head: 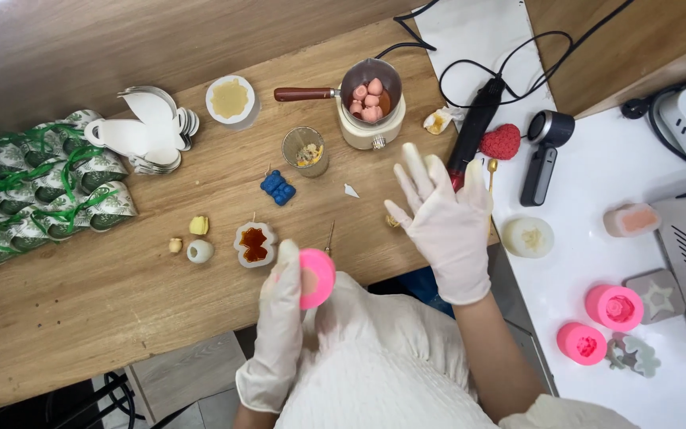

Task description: The person wearing gloves demolds small shaped candles from pink silicone molds and arranges the candles on the table. They then open white butterfly-shaped gift boxes, place a candle inside, and handle green ribbon and packaged items on the table.

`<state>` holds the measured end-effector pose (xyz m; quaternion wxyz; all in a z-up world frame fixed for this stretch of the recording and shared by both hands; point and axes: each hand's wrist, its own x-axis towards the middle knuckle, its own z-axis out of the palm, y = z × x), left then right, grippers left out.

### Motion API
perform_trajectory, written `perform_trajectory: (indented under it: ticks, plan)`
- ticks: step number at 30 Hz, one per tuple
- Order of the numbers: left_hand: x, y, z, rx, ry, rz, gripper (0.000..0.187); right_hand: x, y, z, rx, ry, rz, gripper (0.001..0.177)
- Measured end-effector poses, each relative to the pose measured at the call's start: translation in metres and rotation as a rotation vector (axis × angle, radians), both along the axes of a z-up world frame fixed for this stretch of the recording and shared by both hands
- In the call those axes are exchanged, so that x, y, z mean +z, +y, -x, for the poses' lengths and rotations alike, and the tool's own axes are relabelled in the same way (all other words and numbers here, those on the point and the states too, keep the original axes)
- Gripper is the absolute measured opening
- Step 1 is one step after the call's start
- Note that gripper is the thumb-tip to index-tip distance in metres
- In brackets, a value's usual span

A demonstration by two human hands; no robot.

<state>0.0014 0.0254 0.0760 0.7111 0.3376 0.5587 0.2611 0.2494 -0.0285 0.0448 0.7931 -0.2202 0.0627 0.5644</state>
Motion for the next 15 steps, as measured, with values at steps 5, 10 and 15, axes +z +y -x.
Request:
perform_trajectory:
  ticks: [5, 10, 15]
  plan:
    - [0.013, -0.001, -0.040, -0.654, 0.032, -0.494, 0.040, 0.051, -0.025, 0.026, 0.070, -0.148, -0.110, 0.067]
    - [0.037, -0.043, -0.087, -0.846, -0.062, -0.902, 0.035, 0.054, -0.034, 0.045, -0.022, -0.738, 0.067, 0.064]
    - [0.051, -0.044, -0.110, -0.962, -0.034, -0.926, 0.043, 0.068, -0.030, 0.048, -0.120, -0.442, -0.030, 0.061]
